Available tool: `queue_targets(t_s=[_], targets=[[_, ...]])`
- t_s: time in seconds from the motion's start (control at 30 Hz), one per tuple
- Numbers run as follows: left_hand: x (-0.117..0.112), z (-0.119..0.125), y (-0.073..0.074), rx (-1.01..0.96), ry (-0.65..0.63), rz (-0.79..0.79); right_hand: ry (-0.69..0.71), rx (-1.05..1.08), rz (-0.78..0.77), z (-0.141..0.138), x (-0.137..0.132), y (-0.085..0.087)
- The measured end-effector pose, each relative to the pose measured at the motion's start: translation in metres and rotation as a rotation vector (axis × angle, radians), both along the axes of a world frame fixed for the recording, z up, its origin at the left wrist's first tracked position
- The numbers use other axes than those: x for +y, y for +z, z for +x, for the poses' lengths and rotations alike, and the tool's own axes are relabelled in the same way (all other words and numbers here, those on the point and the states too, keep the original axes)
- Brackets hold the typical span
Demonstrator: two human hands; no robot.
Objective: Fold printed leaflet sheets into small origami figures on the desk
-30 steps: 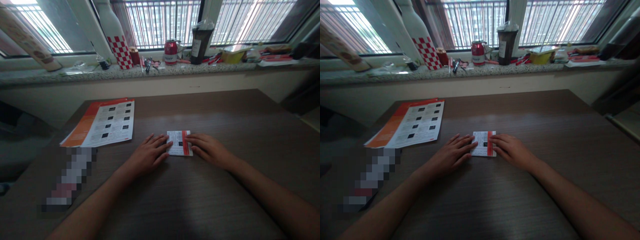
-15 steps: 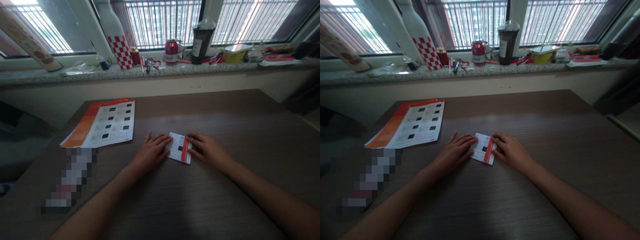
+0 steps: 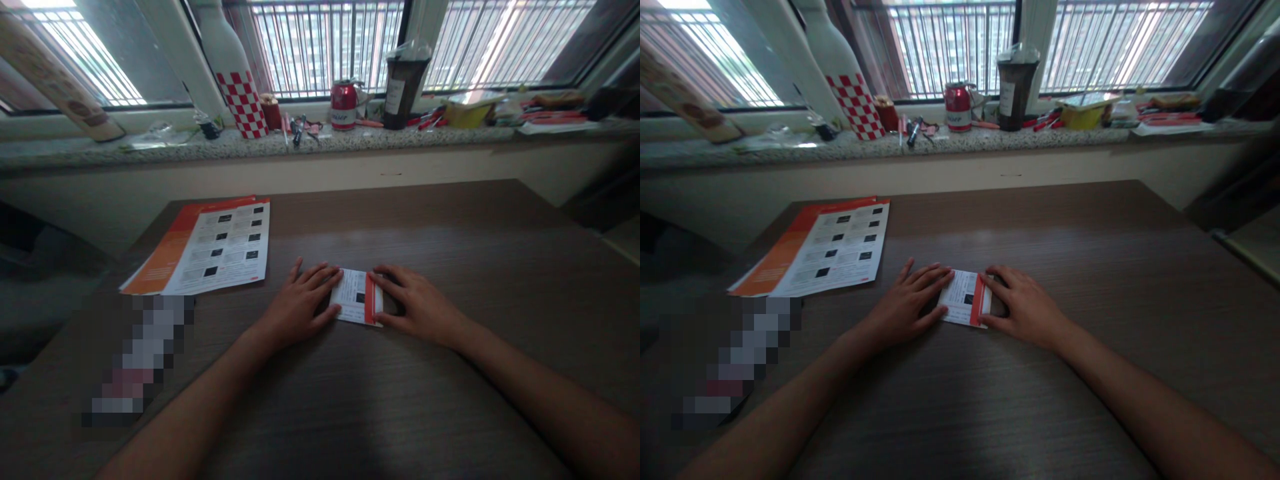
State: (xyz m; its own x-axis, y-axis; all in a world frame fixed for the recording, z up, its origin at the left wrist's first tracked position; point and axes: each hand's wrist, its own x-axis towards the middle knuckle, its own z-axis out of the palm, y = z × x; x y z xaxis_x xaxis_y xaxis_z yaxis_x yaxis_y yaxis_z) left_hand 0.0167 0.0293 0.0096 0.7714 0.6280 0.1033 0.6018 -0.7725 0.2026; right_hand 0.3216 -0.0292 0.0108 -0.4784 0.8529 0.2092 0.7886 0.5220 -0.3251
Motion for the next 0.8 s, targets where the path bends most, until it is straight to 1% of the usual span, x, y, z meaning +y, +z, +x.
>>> queue_targets(t_s=[0.17, 0.33, 0.57, 0.8], targets=[[-0.001, -0.001, 0.002, 0.036, 0.006, -0.023, 0.004, -0.032, -0.01, -0.001, -0.002, -0.001], [0.0, -0.004, 0.002, 0.055, 0.006, -0.062, 0.021, -0.02, 0.005, 0.003, 0.001, -0.003], [0.0, -0.011, 0.001, 0.065, -0.004, -0.053, 0.038, 0.017, -0.008, 0.01, 0.004, -0.004], [-0.003, -0.01, 0.006, 0.07, -0.003, -0.064, 0.035, 0.028, -0.004, 0.008, 0.002, -0.004]])
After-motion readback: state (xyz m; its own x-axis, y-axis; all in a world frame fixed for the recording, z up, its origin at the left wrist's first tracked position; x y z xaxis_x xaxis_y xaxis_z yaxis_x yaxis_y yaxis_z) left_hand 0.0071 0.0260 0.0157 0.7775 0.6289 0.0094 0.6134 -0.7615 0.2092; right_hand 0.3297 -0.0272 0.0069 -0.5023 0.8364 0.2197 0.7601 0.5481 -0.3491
